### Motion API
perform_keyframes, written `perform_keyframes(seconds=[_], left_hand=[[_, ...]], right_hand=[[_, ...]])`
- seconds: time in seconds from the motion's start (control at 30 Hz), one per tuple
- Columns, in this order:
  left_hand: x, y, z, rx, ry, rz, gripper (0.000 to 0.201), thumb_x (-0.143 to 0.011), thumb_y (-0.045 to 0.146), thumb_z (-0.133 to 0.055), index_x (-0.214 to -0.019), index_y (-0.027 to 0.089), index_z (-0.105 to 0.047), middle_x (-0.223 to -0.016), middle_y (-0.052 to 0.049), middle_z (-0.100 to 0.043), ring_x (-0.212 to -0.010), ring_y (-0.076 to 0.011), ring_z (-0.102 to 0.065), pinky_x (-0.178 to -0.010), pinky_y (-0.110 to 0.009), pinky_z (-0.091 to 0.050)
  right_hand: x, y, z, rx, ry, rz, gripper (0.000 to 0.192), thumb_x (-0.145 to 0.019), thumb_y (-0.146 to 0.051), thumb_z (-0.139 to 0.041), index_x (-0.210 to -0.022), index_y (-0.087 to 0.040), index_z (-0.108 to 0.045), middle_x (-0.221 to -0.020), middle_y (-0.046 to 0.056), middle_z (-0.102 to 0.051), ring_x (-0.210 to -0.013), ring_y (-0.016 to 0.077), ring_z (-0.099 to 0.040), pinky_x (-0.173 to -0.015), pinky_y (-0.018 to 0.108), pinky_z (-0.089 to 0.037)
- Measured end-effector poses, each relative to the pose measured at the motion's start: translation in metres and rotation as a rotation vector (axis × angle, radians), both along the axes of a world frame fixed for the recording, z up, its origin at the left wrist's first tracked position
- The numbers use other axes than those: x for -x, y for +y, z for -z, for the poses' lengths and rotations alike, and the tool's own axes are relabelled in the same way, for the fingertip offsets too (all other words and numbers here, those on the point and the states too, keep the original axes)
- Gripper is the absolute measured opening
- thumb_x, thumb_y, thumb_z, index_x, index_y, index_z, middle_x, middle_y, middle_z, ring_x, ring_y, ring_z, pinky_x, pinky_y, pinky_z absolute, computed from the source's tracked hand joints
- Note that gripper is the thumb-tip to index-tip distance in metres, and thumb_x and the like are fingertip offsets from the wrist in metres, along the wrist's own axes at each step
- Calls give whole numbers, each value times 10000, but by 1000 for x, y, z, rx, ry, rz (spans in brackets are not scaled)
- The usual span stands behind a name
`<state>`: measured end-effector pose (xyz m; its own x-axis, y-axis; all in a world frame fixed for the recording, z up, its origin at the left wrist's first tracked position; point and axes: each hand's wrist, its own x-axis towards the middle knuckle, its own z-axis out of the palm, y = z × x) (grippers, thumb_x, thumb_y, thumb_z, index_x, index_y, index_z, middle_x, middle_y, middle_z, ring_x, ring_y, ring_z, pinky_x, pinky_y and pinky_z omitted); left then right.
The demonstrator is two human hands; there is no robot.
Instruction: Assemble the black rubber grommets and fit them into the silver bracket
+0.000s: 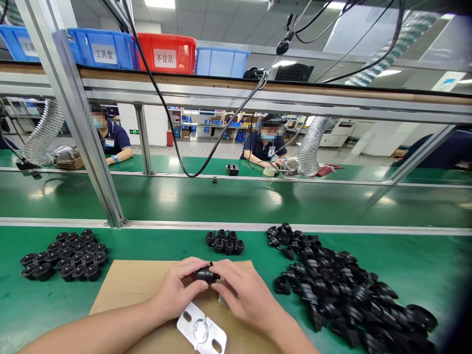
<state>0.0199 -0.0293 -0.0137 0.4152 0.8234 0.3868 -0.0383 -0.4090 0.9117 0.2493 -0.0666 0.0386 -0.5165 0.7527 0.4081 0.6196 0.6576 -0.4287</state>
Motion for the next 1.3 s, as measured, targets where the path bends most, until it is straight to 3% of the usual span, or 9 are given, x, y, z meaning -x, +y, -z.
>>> perform_keyframes(seconds=[0.2, 0.3, 0.4, 0.57, 0.63, 0.73, 0.9, 1.1, 1.3], left_hand=[[0, -4, -6, -19, 13, 19, 394, -885, 139, -776, -1241, 304, -806, -1173, -60, -818, -1082, -245, -744, -999, -364, -581], [0, -5, -2, -58, 17, 13, 419, -856, 129, -799, -1234, 309, -811, -1179, -57, -831, -1097, -252, -756, -1010, -364, -587], [0, -5, 2, -63, 35, -13, 437, -811, 114, -821, -1202, 309, -827, -1177, -53, -839, -1114, -261, -761, -1032, -366, -585], [-1, -4, -1, 24, 14, -58, 378, -853, 181, -800, -1210, 304, -823, -1217, -62, -827, -1119, -263, -760, -1014, -365, -603], [-1, -3, -2, 47, 6, -75, 370, -850, 191, -808, -1206, 292, -824, -1218, -68, -826, -1120, -269, -761, -1007, -367, -610], [0, -2, -1, 36, 4, -84, 385, -839, 192, -833, -1213, 284, -819, -1188, -69, -836, -1075, -268, -775, -975, -365, -625], [2, -1, 7, -139, -17, -66, 412, -891, 224, -820, -1287, 329, -778, -1251, -64, -818, -1170, -271, -736, -1077, -424, -575], [3, -3, 11, 134, -21, -27, 470, -1043, 401, -624, -1498, 287, -587, -1337, -111, -750, -1204, -270, -713, -1070, -447, -568], [3, -3, 2, -126, 34, -85, 456, -964, 279, -715, -1415, 295, -652, -1353, -106, -713, -1276, -296, -610, -1116, -488, -496]], right_hand=[[7, -2, -3, 92, 46, 53, 310, -1013, -322, -615, -1313, -260, -667, -1156, 49, -791, -999, 221, -737, -854, 313, -504], [10, -3, 0, 48, -31, 123, 262, -1029, -412, -564, -1032, -214, -735, -857, 47, -759, -759, 210, -681, -684, 310, -426], [9, -2, 2, 23, -61, 169, 542, -1104, -419, -354, -698, -203, -639, -651, 33, -640, -608, 172, -572, -605, 318, -322], [-3, -3, -4, 43, 78, 57, 293, -1038, -308, -485, -1252, -213, -661, -921, 37, -710, -757, 175, -618, -701, 308, -413], [-6, -4, -5, 63, 93, -8, 444, -963, -232, -582, -1407, -242, -566, -1081, 49, -706, -767, 159, -619, -713, 299, -445], [-4, -3, -1, 86, 98, -25, 410, -947, -158, -578, -1342, -265, -603, -1134, 48, -695, -760, 148, -618, -720, 299, -460], [3, 0, 4, 128, 122, 106, 223, -967, -282, -656, -1187, -252, -678, -819, -11, -632, -701, 164, -589, -664, 302, -401], [1, 0, 3, 139, 125, 166, 181, -963, -273, -651, -1139, -238, -677, -802, -17, -613, -697, 156, -577, -682, 288, -392], [-1, 2, 3, 131, 109, 187, 154, -971, -301, -654, -1108, -239, -687, -766, -24, -619, -677, 156, -588, -684, 297, -378]])
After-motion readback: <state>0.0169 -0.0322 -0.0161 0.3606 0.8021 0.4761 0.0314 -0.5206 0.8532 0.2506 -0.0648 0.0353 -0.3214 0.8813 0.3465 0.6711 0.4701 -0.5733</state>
